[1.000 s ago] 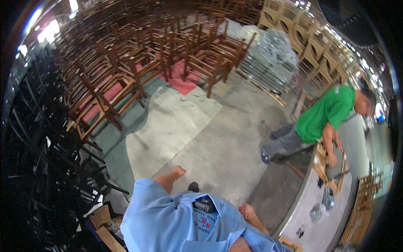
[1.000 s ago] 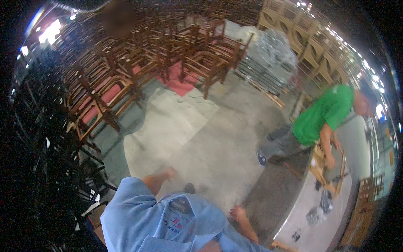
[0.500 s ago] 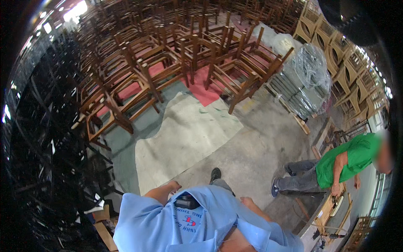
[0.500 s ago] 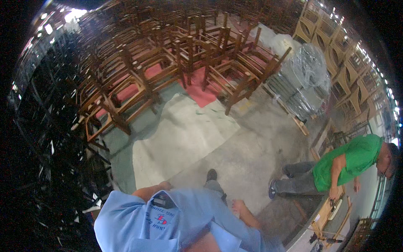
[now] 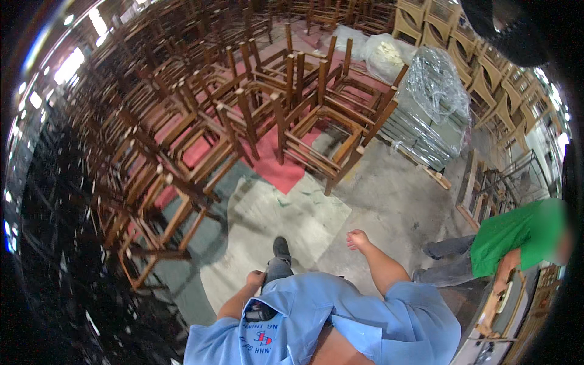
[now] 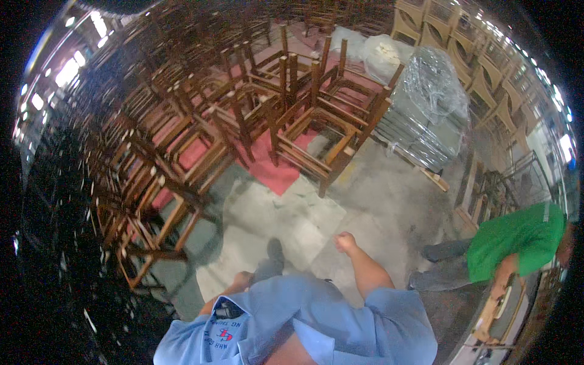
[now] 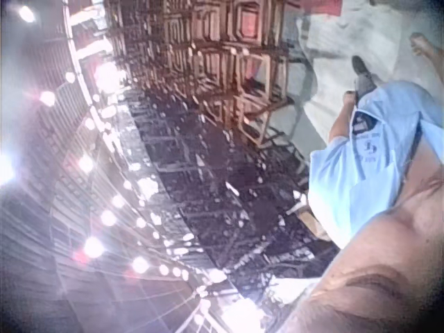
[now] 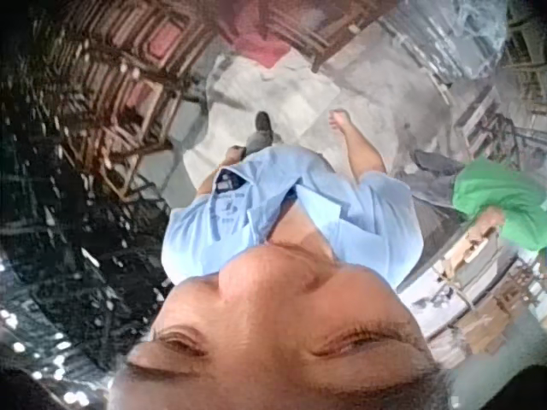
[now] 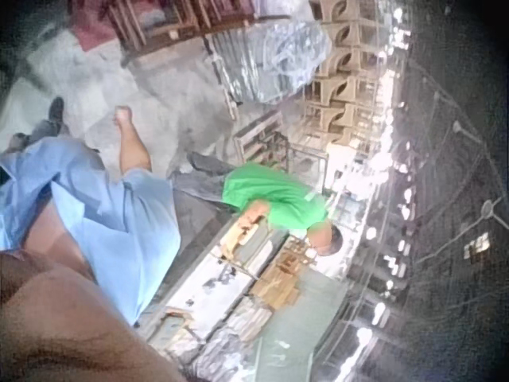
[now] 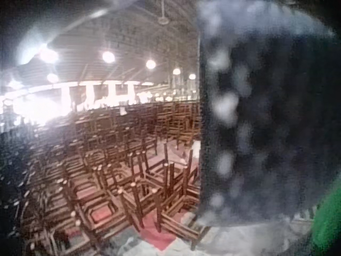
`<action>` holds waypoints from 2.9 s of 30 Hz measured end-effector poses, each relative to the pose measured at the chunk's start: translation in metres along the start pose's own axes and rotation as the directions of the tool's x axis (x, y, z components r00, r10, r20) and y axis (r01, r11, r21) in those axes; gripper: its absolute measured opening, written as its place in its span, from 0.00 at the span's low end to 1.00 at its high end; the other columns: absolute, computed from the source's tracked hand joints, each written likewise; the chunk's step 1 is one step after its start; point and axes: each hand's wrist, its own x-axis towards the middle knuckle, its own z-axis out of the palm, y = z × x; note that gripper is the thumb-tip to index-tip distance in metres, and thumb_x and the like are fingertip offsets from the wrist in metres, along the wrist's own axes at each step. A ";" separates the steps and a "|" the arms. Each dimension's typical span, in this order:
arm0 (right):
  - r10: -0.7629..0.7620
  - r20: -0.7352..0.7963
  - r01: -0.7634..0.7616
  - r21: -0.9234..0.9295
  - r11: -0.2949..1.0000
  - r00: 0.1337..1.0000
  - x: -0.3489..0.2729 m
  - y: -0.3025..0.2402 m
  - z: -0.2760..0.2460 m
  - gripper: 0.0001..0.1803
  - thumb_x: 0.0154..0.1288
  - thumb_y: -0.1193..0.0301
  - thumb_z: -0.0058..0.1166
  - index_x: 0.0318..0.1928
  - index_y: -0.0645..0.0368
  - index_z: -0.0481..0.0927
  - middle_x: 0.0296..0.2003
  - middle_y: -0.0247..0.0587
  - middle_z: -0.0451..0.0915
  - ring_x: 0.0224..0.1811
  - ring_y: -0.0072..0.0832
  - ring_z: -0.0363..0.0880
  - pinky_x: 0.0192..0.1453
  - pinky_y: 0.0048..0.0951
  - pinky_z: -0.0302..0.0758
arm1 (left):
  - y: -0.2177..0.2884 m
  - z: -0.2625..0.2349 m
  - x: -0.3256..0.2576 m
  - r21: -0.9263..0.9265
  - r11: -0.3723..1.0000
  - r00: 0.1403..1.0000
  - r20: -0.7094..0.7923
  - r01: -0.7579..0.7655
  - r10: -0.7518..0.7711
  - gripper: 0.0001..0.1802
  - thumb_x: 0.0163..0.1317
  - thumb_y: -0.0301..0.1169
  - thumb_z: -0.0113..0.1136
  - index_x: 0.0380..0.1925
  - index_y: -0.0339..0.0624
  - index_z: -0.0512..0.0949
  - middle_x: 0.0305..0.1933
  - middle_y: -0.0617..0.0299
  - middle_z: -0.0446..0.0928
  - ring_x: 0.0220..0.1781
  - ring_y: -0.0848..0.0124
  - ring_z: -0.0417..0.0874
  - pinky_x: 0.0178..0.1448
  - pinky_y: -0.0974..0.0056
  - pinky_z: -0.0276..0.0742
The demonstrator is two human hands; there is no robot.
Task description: The person assembles wooden dining chairs by placing seat cushions onto frames, securing them with a pneumatic stapler, and moving the finished chairs to a stacking area. The process is repeated for multiple chairs.
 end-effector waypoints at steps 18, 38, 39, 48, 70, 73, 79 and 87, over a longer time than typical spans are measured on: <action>-0.198 -0.220 0.209 0.028 0.978 0.955 0.225 -0.277 0.088 0.17 0.64 0.56 0.64 0.39 0.57 0.84 0.27 0.36 0.81 0.29 0.29 0.80 0.30 0.35 0.78 | 0.167 -0.262 0.399 -0.607 0.727 0.923 0.373 0.321 -0.096 0.16 0.71 0.41 0.63 0.50 0.42 0.79 0.35 0.60 0.83 0.30 0.70 0.84 0.31 0.64 0.79; 0.628 0.384 -0.151 0.907 -0.393 0.677 0.365 -0.315 0.044 0.25 0.68 0.51 0.59 0.51 0.60 0.76 0.45 0.52 0.77 0.45 0.51 0.84 0.48 0.62 0.85 | 0.660 -0.233 0.761 0.400 0.524 0.658 0.499 -0.752 0.563 0.19 0.65 0.36 0.65 0.52 0.40 0.77 0.53 0.51 0.80 0.58 0.55 0.80 0.63 0.53 0.74; 0.566 0.382 -0.139 0.894 -0.425 0.730 0.378 -0.297 0.055 0.23 0.69 0.53 0.59 0.51 0.60 0.76 0.44 0.49 0.79 0.45 0.48 0.84 0.48 0.60 0.86 | 0.701 -0.218 0.769 0.418 0.419 0.581 0.423 -0.806 0.695 0.25 0.65 0.38 0.65 0.60 0.40 0.73 0.62 0.48 0.76 0.67 0.52 0.74 0.70 0.50 0.69; 0.438 0.088 0.158 0.855 -0.494 0.895 0.364 -0.286 0.058 0.11 0.74 0.60 0.55 0.45 0.53 0.80 0.42 0.37 0.87 0.42 0.35 0.86 0.56 0.47 0.77 | 0.762 -0.121 0.927 0.569 -0.010 0.496 0.726 -0.822 0.476 0.43 0.66 0.54 0.60 0.73 0.38 0.61 0.75 0.38 0.62 0.75 0.43 0.64 0.77 0.44 0.60; 0.052 -0.482 0.422 0.704 -0.571 0.875 -0.004 -0.183 0.169 0.24 0.75 0.50 0.53 0.29 0.55 0.81 0.45 0.47 0.85 0.54 0.43 0.82 0.66 0.71 0.72 | 0.820 -0.258 0.401 0.049 0.187 0.156 0.772 -0.981 0.616 0.21 0.67 0.47 0.65 0.34 0.38 0.84 0.22 0.65 0.77 0.22 0.75 0.75 0.28 0.63 0.70; 0.069 -0.543 0.471 0.650 -0.596 0.837 -0.057 -0.162 0.209 0.24 0.76 0.50 0.53 0.29 0.56 0.81 0.43 0.47 0.85 0.53 0.42 0.83 0.64 0.67 0.76 | 0.804 -0.249 0.327 0.042 0.178 0.141 0.794 -0.983 0.591 0.22 0.64 0.48 0.67 0.34 0.36 0.85 0.29 0.64 0.82 0.33 0.72 0.80 0.41 0.63 0.75; 0.387 -0.594 0.666 0.369 -0.648 0.705 -0.135 -0.100 0.297 0.26 0.76 0.51 0.52 0.26 0.56 0.80 0.39 0.48 0.86 0.50 0.42 0.84 0.63 0.66 0.76 | 0.757 -0.183 0.151 -0.116 0.085 -0.064 0.885 -0.990 0.461 0.19 0.65 0.46 0.69 0.29 0.39 0.82 0.26 0.67 0.78 0.23 0.77 0.72 0.28 0.66 0.67; 0.665 -0.606 0.764 -0.141 -0.630 0.436 -0.252 -0.012 0.416 0.25 0.76 0.50 0.52 0.28 0.57 0.76 0.36 0.48 0.79 0.50 0.46 0.80 0.64 0.70 0.72 | 0.651 -0.046 -0.112 -0.334 0.003 -0.325 0.920 -0.943 0.218 0.16 0.66 0.40 0.69 0.26 0.40 0.79 0.21 0.68 0.74 0.18 0.79 0.69 0.21 0.68 0.59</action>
